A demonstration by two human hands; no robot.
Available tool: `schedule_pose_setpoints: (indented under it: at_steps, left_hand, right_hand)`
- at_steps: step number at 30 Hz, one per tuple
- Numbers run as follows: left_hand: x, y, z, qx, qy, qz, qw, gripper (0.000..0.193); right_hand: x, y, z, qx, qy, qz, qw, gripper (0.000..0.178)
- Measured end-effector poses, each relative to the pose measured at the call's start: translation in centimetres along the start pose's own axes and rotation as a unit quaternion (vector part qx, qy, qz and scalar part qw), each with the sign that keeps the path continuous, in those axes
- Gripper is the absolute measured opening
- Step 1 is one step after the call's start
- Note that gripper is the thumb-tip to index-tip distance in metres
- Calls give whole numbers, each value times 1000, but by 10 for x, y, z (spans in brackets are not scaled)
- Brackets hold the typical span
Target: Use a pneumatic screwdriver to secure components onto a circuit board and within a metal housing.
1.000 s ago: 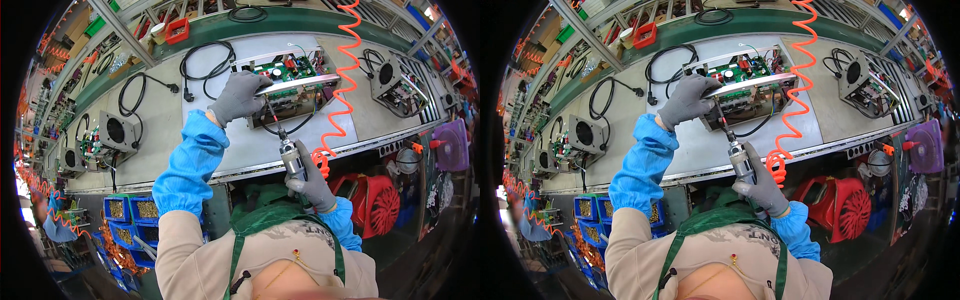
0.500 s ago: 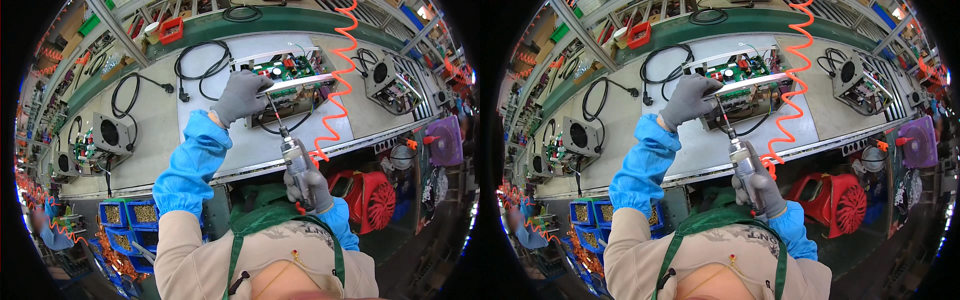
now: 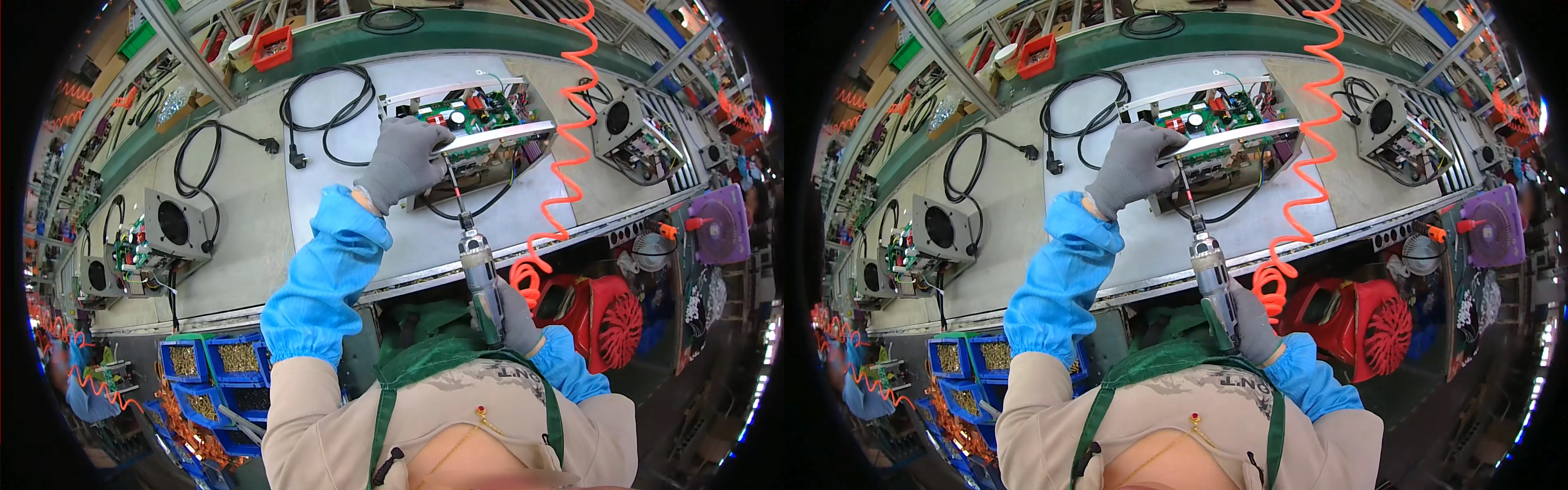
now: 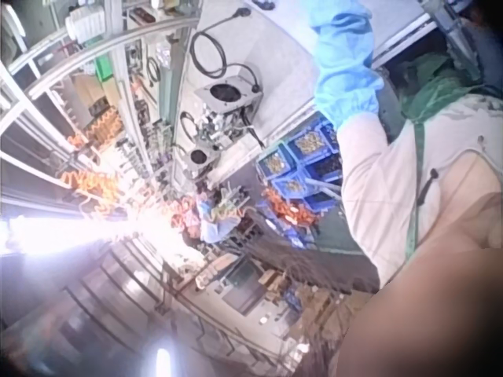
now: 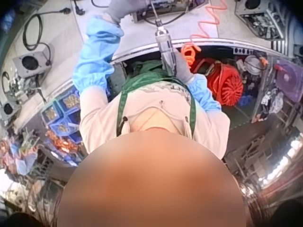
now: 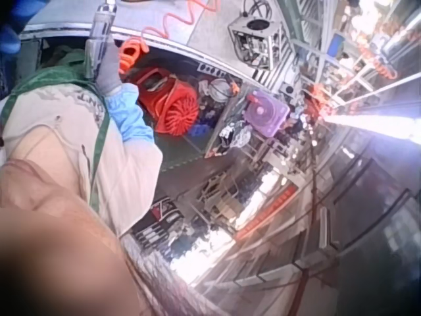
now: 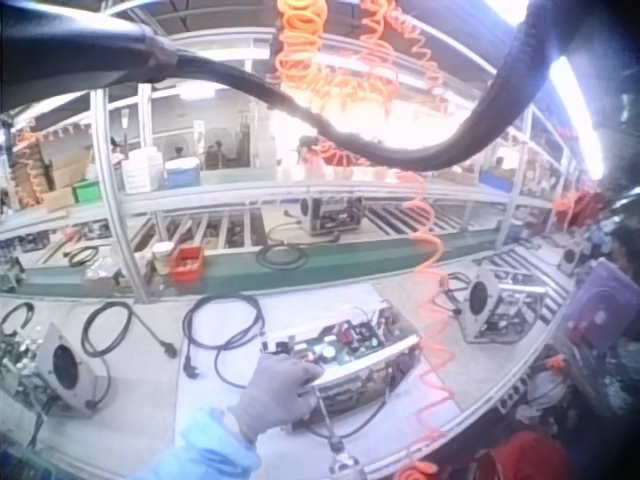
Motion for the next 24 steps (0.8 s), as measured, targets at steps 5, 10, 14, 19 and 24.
schedule_pose_setpoints:
  at_steps: [5,10,14,19,24]
  left_hand:
    - [2,3,-1,9,-17,4,1000,30]
    - [3,3,-2,18,-23,5,1000,30]
    - [2,2,-2,22,-18,5,1000,30]
    - [2,1,-2,17,-23,5,1000,30]
    - [4,3,-2,19,-24,26,999,30]
  right_hand:
    - [4,9,1,-146,-107,-154,972,46]
    - [9,10,10,-348,-89,-221,907,62]
    - [22,10,0,-198,-84,-94,972,58]
    - [50,27,-31,-199,-11,-253,947,59]
    - [61,31,-32,-147,1,-236,961,58]
Point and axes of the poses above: each hand's wrist, its own z-axis towards the middle knuckle, its own x-axis out of the palm, y = z × x, the point moved 1 cm from there along z, towards the middle knuckle, and after that the axes turned 12 degrees about x, right-handed, at the moved point
